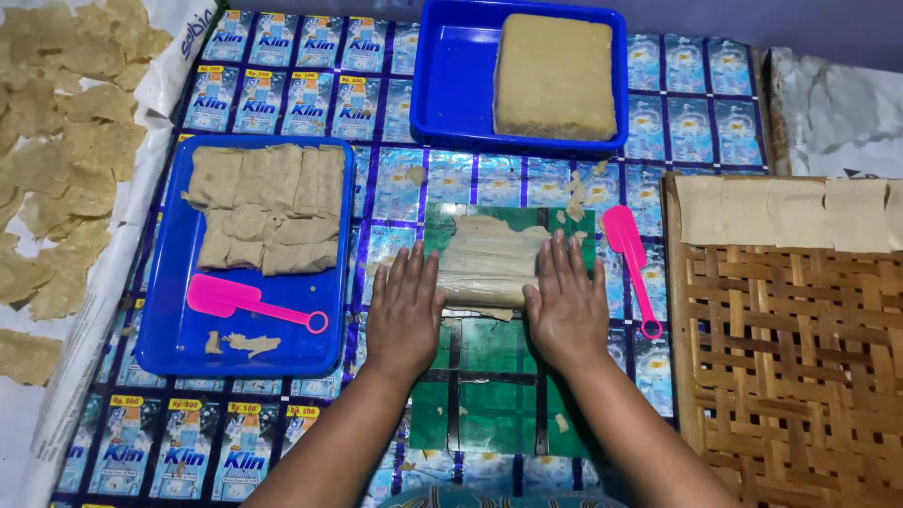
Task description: Cutting, shaping, and stacking thin dough sheets for snack preparation.
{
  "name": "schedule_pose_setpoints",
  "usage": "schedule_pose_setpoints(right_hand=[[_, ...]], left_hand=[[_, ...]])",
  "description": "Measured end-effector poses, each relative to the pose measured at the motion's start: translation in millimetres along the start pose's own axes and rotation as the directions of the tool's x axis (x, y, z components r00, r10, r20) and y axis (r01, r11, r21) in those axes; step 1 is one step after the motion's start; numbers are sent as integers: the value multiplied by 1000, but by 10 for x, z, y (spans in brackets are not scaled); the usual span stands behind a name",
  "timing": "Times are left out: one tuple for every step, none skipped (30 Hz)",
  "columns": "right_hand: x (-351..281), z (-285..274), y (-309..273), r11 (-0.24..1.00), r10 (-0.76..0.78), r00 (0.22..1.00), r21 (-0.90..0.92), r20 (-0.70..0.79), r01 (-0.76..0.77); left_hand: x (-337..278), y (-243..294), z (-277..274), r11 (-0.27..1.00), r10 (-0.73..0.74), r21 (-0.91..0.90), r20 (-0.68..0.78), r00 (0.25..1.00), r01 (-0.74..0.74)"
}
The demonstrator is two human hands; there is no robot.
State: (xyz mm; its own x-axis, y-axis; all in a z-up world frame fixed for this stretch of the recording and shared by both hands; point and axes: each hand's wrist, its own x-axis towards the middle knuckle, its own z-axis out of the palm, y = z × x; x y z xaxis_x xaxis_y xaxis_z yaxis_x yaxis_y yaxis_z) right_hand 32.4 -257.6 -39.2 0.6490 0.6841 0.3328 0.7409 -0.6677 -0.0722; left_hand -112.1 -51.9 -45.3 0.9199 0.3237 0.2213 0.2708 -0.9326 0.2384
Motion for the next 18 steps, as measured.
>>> schedule_pose_setpoints(right_hand=[[-111,-37,-37,1000,-2,1000,2,4,2],[-217,-76,-73,1000,-2,1000,11,-2,2],[-239,-101,-84,1000,2,1000,12,-25,-2],[-206,-102,-63,1000,4,999,8,-39,-3],[-239,-116,-45,999,5,1000,37,-17,-4],[-273,-124,-29,998,5,1000,67,5,-5],[-196,-175,67,998,6,1000,63,4,-7],[-116,-226,160,926,150,988,345,38,-153],[-25,-281,262,757,271,956,590,108,-281],[-22,-141,517,760,271,957,587,104,-279],[2,-2,784,876,334,942,375,-19,-303],[30,136,1057,929,362,919,141,-155,-342],[-16,250,1198,929,363,919,139,-157,-343],[-62,367,1340,909,417,909,19,-10,-417],[-96,487,1487,878,477,870,-110,128,-465],[-76,503,1516,879,476,871,-111,126,-464],[-88,524,1528,891,450,878,-144,163,-430],[-102,544,1538,903,424,883,-176,200,-393]], left_hand=[[-79,29,-33,1000,-4,0,4,1000,4],[-152,58,-69,1000,-2,-10,1,1000,2],[-122,62,-99,1000,12,-17,-18,1000,-12],[-87,18,-75,1000,19,-15,-30,999,-20],[-114,3,-43,999,38,-1,-36,999,-38],[-142,-17,-7,998,56,14,-42,998,-56],[-83,-59,-46,998,59,11,-44,997,-59],[-21,-105,-87,995,100,10,-47,994,-100],[49,-146,-127,990,140,8,-53,989,-139],[13,-181,-116,990,141,5,-57,988,-141],[3,-217,-102,991,130,-8,-63,990,-131],[-2,-253,-83,992,119,-22,-68,991,-121],[-75,-263,-48,992,121,-24,-69,990,-123],[-146,-273,-8,998,-1,-66,-96,995,-5],[-217,-282,33,987,-127,-110,-119,985,114],[-218,-262,21,987,-127,-111,-122,984,114],[-252,-243,7,963,-228,-175,-111,967,207],[-289,-225,-8,925,-326,-237,-95,941,297]])
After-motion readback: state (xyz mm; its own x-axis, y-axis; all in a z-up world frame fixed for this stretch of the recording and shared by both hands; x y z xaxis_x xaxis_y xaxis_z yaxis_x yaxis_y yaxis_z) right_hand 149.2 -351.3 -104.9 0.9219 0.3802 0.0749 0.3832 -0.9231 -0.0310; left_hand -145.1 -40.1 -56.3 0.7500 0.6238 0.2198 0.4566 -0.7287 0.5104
